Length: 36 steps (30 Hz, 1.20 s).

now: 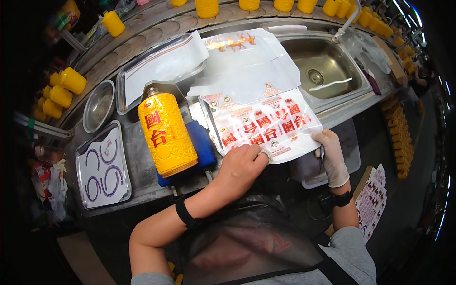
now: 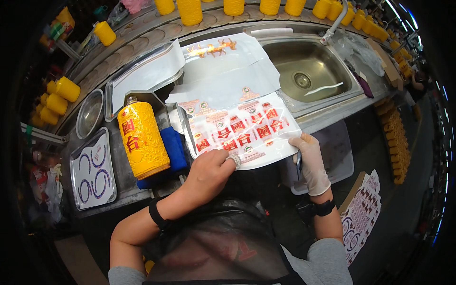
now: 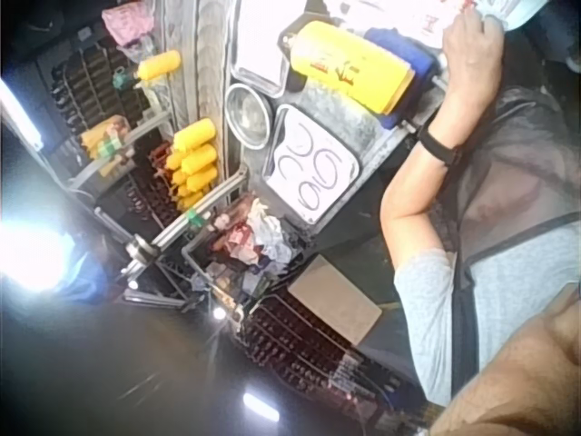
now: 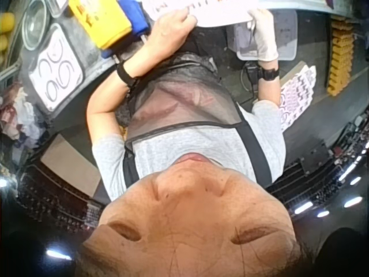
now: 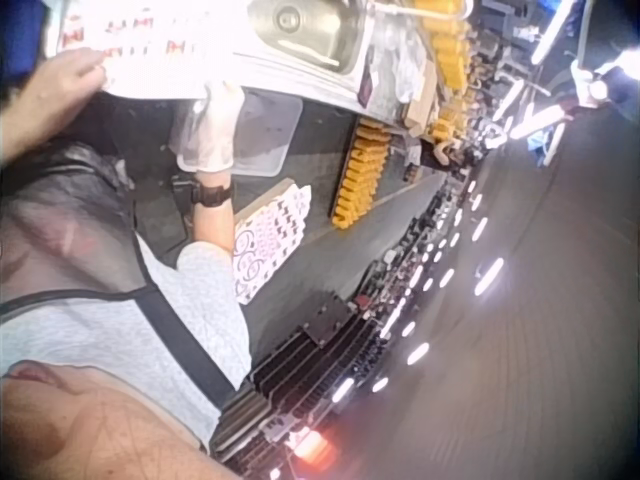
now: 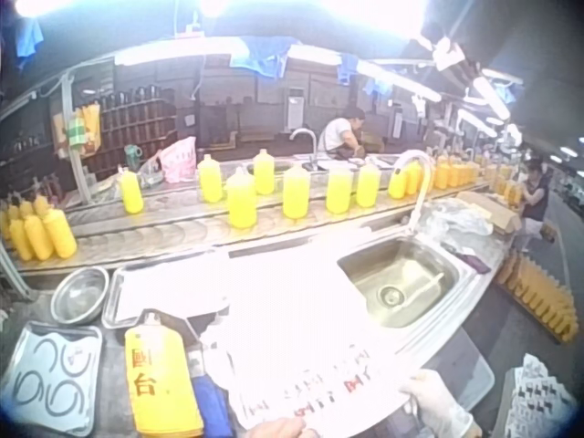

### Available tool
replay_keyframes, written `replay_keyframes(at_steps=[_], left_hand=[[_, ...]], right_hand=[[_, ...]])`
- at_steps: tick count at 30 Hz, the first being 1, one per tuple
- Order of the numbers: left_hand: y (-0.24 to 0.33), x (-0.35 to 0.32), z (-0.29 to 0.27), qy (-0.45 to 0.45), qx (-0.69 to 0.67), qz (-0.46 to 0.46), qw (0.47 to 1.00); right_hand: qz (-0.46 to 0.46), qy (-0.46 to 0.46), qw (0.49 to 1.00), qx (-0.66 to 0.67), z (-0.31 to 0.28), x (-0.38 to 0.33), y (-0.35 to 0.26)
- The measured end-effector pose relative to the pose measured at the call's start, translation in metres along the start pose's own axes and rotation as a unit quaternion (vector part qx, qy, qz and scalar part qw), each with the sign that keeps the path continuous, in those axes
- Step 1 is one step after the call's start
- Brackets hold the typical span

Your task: Applying labels and decorative stickers to yellow bottles on a production line.

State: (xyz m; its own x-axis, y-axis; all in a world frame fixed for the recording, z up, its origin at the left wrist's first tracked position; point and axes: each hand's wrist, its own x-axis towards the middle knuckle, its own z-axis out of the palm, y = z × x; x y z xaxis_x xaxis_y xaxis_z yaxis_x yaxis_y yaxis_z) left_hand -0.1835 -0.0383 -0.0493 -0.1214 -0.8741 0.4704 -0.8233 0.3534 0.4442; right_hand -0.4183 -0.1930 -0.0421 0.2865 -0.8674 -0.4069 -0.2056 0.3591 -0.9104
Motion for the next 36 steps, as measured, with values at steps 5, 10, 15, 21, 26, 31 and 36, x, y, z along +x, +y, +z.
replay_keyframes(at_steps=[5,10,15,21,26,31,36], left_hand=[[0.003,-0.002,-0.007,-0.056,0.012,-0.013,0.998],[0.011,-0.004,-0.023,-0.087,-0.029,-0.030,0.995],[0.019,-0.013,-0.043,-0.122,-0.040,-0.054,0.990],[0.022,-0.027,-0.065,-0.128,-0.065,-0.082,0.986],[0.022,-0.034,-0.085,-0.082,-0.106,-0.106,0.985],[0.020,-0.045,-0.098,-0.085,-0.131,-0.147,0.977],[0.018,-0.056,-0.093,-0.075,-0.167,-0.176,0.967]], right_hand=[[0.004,-0.003,1.000,-0.001,-0.002,-0.006,0.002],[-0.028,0.008,0.999,0.021,-0.007,-0.015,0.014],[0.017,-0.001,0.997,0.070,-0.014,-0.017,0.039],[0.086,-0.119,0.979,0.145,-0.018,-0.022,0.060],[0.069,-0.120,0.984,0.111,-0.008,-0.031,0.064],[0.059,-0.189,0.979,0.057,0.015,-0.045,0.053],[0.072,-0.191,0.979,-0.010,0.036,-0.054,0.060]])
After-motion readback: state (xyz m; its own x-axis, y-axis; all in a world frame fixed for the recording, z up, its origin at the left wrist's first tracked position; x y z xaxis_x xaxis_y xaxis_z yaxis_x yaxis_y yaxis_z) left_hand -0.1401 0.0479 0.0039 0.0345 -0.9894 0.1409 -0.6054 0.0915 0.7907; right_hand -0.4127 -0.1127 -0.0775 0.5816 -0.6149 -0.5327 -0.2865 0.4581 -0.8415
